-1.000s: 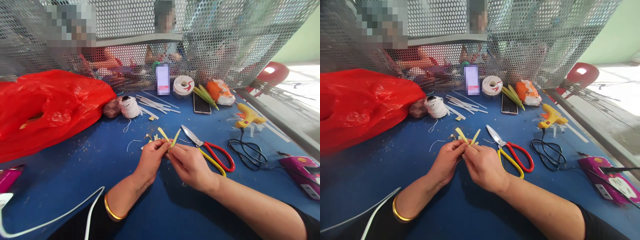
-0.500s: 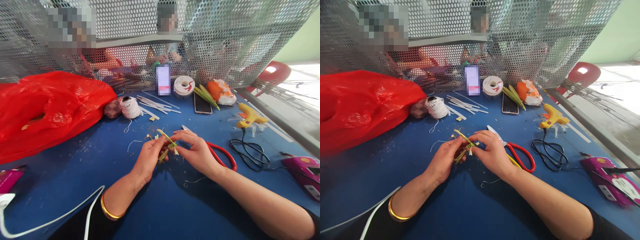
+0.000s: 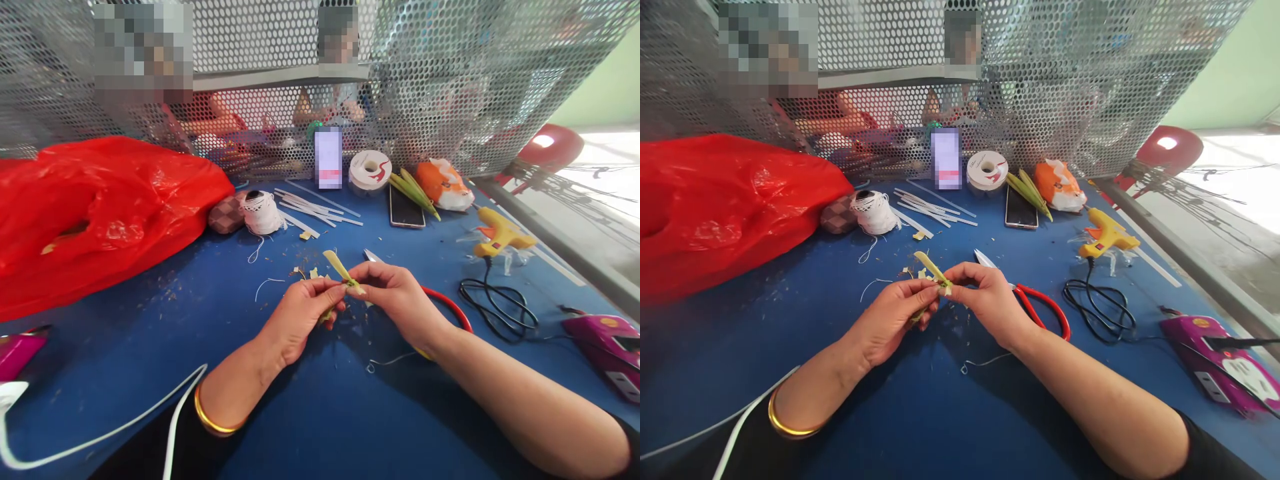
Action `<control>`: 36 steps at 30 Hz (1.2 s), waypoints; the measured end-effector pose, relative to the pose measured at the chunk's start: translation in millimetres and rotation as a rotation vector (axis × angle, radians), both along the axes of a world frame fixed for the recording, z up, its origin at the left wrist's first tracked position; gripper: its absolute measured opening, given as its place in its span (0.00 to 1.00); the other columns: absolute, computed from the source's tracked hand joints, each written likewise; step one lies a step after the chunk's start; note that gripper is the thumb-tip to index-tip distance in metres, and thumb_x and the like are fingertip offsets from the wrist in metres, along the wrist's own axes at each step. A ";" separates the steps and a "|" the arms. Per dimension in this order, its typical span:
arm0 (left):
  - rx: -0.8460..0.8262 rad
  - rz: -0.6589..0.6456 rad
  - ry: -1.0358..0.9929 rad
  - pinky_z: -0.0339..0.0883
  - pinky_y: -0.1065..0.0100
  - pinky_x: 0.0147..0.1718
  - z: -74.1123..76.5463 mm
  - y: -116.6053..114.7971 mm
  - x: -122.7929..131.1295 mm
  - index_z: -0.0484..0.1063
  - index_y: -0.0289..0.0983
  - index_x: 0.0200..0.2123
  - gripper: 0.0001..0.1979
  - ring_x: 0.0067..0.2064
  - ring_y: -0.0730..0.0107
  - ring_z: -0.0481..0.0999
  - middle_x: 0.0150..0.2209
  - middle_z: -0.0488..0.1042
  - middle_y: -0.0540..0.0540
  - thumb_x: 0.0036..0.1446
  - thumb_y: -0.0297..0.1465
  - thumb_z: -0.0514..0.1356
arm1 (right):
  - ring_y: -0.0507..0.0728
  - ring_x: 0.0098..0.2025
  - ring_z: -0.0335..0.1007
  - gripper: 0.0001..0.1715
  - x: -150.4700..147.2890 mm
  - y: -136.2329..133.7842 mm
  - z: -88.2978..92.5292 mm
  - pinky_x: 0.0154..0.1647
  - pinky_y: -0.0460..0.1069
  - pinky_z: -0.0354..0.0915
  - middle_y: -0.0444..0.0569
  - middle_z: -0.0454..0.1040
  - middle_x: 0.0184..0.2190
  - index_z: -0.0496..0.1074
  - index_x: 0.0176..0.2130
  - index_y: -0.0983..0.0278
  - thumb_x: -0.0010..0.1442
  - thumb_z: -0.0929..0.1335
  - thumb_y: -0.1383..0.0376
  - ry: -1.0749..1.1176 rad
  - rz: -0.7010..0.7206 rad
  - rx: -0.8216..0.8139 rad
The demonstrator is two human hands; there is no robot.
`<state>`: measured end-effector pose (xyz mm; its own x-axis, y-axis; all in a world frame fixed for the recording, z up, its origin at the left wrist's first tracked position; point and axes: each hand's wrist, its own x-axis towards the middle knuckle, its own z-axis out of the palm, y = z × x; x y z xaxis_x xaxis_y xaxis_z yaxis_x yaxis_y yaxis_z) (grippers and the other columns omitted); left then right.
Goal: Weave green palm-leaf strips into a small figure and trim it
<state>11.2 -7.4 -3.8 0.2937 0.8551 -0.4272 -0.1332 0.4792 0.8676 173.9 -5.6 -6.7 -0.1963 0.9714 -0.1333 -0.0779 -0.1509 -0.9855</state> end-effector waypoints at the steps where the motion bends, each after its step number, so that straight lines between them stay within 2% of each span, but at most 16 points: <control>1: 0.025 -0.011 0.020 0.56 0.73 0.23 0.3 -0.5 0.5 0.75 0.35 0.29 0.12 0.22 0.79 0.63 0.22 0.69 0.53 0.45 0.37 0.70 | 0.52 0.31 0.70 0.11 -0.1 -0.2 -0.8 0.37 0.49 0.64 0.43 0.76 0.28 0.76 0.31 0.62 0.47 0.76 0.61 0.046 -0.003 -0.036; 3: 0.138 -0.026 0.100 0.58 0.72 0.24 0.1 -1.9 1.4 0.74 0.35 0.29 0.11 0.22 0.77 0.64 0.22 0.69 0.53 0.48 0.36 0.68 | 0.51 0.29 0.69 0.11 -0.3 -0.5 -3.0 0.35 0.48 0.64 0.43 0.76 0.26 0.76 0.29 0.63 0.45 0.76 0.62 0.152 -0.011 -0.121; 5: 0.332 -0.040 0.235 0.59 0.70 0.26 -1.2 -3.8 1.7 0.74 0.36 0.29 0.09 0.24 0.75 0.65 0.23 0.70 0.52 0.52 0.36 0.65 | 0.51 0.27 0.68 0.12 -0.4 -0.9 -5.2 0.31 0.48 0.63 0.43 0.74 0.24 0.75 0.27 0.64 0.43 0.77 0.61 0.230 -0.025 -0.216; 8: 0.653 -0.058 0.466 0.61 0.69 0.31 -4.3 -6.0 1.1 0.74 0.37 0.30 0.06 0.29 0.72 0.69 0.27 0.74 0.50 0.56 0.33 0.62 | 0.50 0.24 0.66 0.16 -0.9 -1.5 -7.2 0.27 0.47 0.60 0.43 0.73 0.22 0.74 0.26 0.66 0.40 0.79 0.60 0.281 -0.041 -0.337; 10: 0.764 -0.065 0.562 0.61 0.69 0.33 -7.1 -6.1 0.6 0.75 0.38 0.30 0.05 0.31 0.71 0.70 0.29 0.76 0.50 0.57 0.31 0.61 | 0.50 0.23 0.64 0.17 -2.0 -1.7 -7.7 0.27 0.47 0.58 0.43 0.72 0.21 0.74 0.25 0.66 0.39 0.79 0.60 0.282 -0.059 -0.354; 11: 0.761 -0.064 0.576 0.61 0.69 0.33 -8.5 -5.5 0.5 0.75 0.38 0.31 0.05 0.31 0.71 0.70 0.29 0.76 0.50 0.58 0.31 0.60 | 0.50 0.24 0.64 0.17 -2.8 -1.9 -7.8 0.27 0.47 0.58 0.43 0.72 0.21 0.74 0.25 0.65 0.38 0.79 0.59 0.275 -0.073 -0.338; 13: 0.654 -0.046 0.526 0.62 0.69 0.30 -10.7 -3.5 0.8 0.75 0.37 0.32 0.06 0.28 0.72 0.69 0.27 0.75 0.50 0.58 0.33 0.60 | 0.49 0.24 0.64 0.16 -4.8 -2.2 -8.0 0.27 0.47 0.57 0.42 0.72 0.22 0.74 0.26 0.65 0.40 0.78 0.59 0.229 -0.101 -0.276; 17: 0.392 0.022 0.282 0.63 0.71 0.27 -8.8 2.2 1.1 0.75 0.35 0.37 0.13 0.27 0.73 0.70 0.28 0.75 0.49 0.51 0.37 0.66 | 0.51 0.26 0.66 0.16 -7.1 -2.0 -9.4 0.29 0.48 0.59 0.42 0.74 0.24 0.75 0.31 0.63 0.44 0.76 0.57 0.071 -0.120 -0.117; 20: 0.287 0.064 0.178 0.65 0.71 0.28 -3.8 5.5 -1.2 0.77 0.34 0.36 0.12 0.26 0.75 0.70 0.29 0.76 0.48 0.50 0.35 0.66 | 0.53 0.31 0.71 0.16 -5.3 -0.4 -9.9 0.34 0.49 0.63 0.43 0.77 0.28 0.73 0.34 0.62 0.46 0.76 0.59 -0.005 -0.102 0.032; 22: 0.239 0.107 0.141 0.65 0.71 0.28 -2.0 6.6 -3.2 0.78 0.34 0.35 0.11 0.26 0.77 0.69 0.29 0.76 0.48 0.50 0.34 0.66 | 0.53 0.33 0.71 0.13 -3.1 0.7 -9.3 0.37 0.50 0.65 0.44 0.77 0.30 0.73 0.34 0.61 0.48 0.75 0.61 -0.099 -0.108 0.148; 26: 0.196 0.095 0.084 0.64 0.72 0.28 -3.5 6.4 -4.2 0.78 0.35 0.34 0.11 0.26 0.77 0.69 0.26 0.74 0.50 0.49 0.35 0.66 | 0.52 0.31 0.70 0.04 -1.5 0.2 -8.3 0.36 0.49 0.65 0.43 0.75 0.27 0.75 0.32 0.62 0.54 0.71 0.63 -0.292 -0.124 0.284; 30: 0.221 0.086 0.131 0.60 0.73 0.24 -5.4 5.0 -1.1 0.77 0.35 0.32 0.10 0.24 0.77 0.68 0.23 0.72 0.51 0.48 0.35 0.66 | 0.52 0.28 0.67 0.06 -3.3 -2.9 -9.9 0.31 0.48 0.64 0.43 0.74 0.26 0.75 0.32 0.62 0.58 0.68 0.63 -0.363 -0.129 0.324; 36: 0.327 0.049 0.261 0.58 0.72 0.23 -7.5 4.7 -2.0 0.78 0.36 0.38 0.12 0.22 0.76 0.64 0.20 0.67 0.53 0.56 0.36 0.60 | 0.52 0.31 0.68 0.06 -0.1 -3.3 -10.0 0.32 0.48 0.64 0.46 0.73 0.30 0.75 0.38 0.62 0.60 0.67 0.68 -0.519 -0.105 0.592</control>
